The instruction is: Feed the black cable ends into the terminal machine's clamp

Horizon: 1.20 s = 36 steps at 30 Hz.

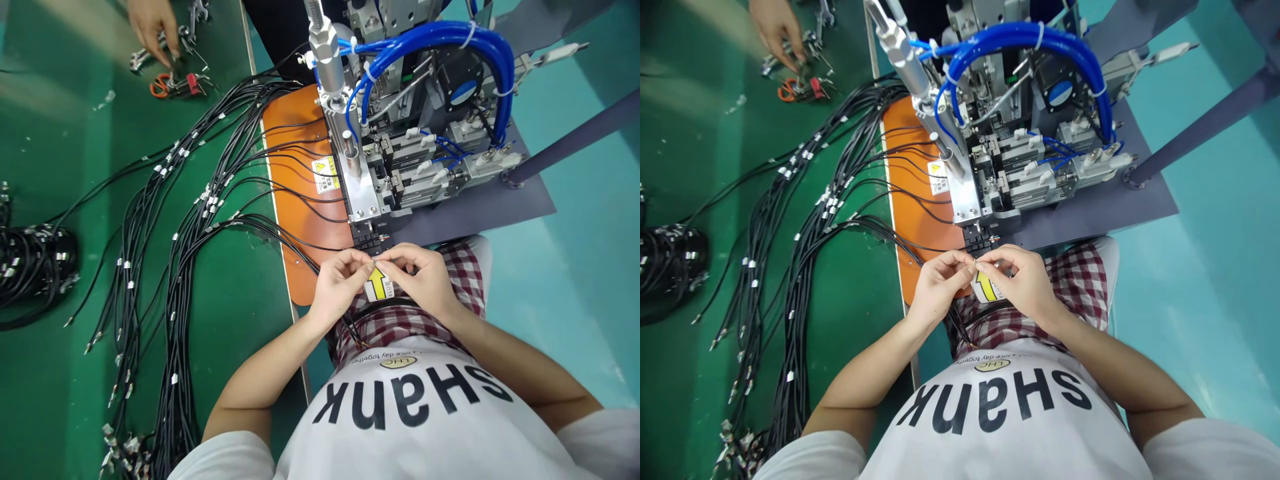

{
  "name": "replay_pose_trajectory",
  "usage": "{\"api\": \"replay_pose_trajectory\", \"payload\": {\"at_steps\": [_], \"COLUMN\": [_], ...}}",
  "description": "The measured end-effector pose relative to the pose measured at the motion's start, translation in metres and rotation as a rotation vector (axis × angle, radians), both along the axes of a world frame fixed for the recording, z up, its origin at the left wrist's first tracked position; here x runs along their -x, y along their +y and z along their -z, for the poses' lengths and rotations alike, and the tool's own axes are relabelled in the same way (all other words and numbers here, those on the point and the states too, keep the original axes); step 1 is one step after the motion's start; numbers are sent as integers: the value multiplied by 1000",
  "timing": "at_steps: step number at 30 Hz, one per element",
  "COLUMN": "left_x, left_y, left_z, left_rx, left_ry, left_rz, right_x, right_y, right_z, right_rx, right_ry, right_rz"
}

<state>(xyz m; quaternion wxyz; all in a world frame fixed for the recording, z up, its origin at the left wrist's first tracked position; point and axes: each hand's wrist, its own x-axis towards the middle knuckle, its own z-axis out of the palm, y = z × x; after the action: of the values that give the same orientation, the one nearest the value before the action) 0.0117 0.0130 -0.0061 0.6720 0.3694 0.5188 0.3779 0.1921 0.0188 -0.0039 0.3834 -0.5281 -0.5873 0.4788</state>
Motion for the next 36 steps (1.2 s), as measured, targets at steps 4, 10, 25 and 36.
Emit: {"api": "replay_pose_trajectory", "payload": {"at_steps": [4, 10, 25, 36], "left_x": [0, -4, 20, 33], "left_y": [0, -8, 7, 21], "left_z": [0, 3, 1, 31], "left_rx": [-29, -283, -782, -1019], "left_ry": [23, 140, 830, 1129], "left_rz": [20, 2, 308, 416], "right_x": [2, 2, -11, -12], "right_y": [0, -6, -20, -20], "right_z": [-1, 7, 27, 29], "right_rx": [-56, 31, 279, 225], "right_ry": [-56, 61, 191, 118], "right_rz": [15, -2, -15, -37]}}
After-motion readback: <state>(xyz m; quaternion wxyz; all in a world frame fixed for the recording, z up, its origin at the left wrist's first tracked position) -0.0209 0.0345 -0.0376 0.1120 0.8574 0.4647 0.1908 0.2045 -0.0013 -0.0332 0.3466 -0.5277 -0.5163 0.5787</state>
